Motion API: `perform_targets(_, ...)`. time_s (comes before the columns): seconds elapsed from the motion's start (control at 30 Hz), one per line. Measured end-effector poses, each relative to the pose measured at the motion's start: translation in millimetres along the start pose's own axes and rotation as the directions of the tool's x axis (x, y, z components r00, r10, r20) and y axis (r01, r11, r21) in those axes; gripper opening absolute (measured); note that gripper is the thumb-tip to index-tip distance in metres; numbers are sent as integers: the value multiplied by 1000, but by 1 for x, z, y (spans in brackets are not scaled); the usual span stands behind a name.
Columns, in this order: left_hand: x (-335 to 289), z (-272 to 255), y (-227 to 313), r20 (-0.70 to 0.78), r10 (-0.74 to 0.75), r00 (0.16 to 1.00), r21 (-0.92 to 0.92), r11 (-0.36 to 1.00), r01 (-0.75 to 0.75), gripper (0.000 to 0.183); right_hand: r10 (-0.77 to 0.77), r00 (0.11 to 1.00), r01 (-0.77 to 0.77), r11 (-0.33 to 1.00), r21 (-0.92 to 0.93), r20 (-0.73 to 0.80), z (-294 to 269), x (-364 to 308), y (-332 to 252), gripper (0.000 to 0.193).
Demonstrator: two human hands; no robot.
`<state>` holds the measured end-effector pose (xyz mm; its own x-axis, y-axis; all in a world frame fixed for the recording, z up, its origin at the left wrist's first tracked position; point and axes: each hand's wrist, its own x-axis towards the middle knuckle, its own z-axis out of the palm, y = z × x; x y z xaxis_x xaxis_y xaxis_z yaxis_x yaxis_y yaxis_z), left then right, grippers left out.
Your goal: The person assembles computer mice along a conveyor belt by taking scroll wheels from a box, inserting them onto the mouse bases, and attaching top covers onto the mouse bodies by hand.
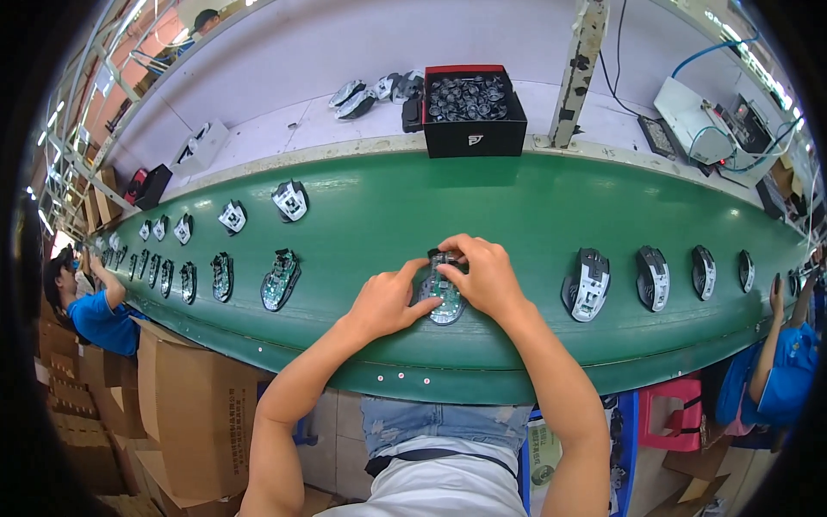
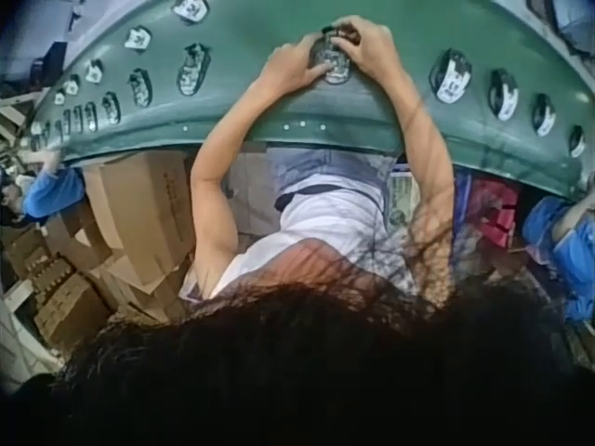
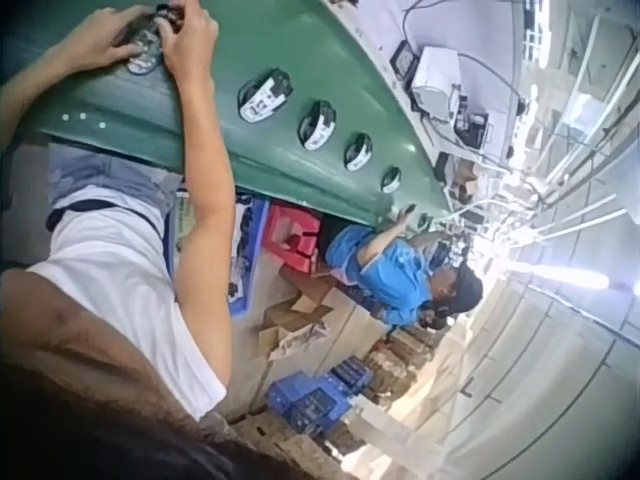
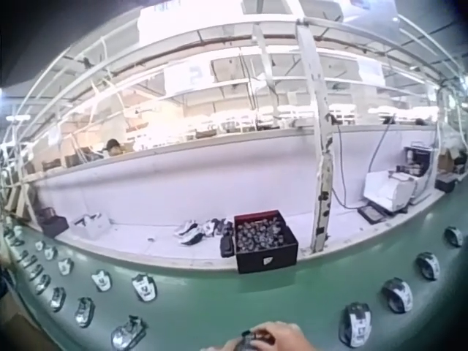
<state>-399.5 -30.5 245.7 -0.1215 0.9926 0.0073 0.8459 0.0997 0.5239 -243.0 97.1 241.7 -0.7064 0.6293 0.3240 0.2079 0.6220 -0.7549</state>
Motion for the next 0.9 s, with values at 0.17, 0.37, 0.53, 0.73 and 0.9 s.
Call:
perform_targets(0.17, -7, 19, -6, -256, 201, 945, 53, 980, -194, 50, -8, 997, 5, 999, -49, -71, 3, -6, 5, 28)
perform_targets(0.37, -14, 22, -7, -243, 188, 952, 69, 982, -176, 47, -61, 996, 55, 995, -84, -70, 0, -1, -1, 24)
perform_targets(0.53, -16, 19, -3, -219, 271, 937, 146, 959, -244, 48, -36, 998, 27, 989, -143, -60, -11, 5, 2, 22)
perform_targets(0.73, -18, 23, -4, -234, 291, 927, 184, 950, -252, 49, 60, 998, -57, 985, -162, 13, -15, 13, 2, 21)
perform_targets(0.9, -22, 21, -2, -227, 289, 930, 191, 950, -248, 49, -59, 998, 52, 936, -349, -7, -15, 7, -7, 27)
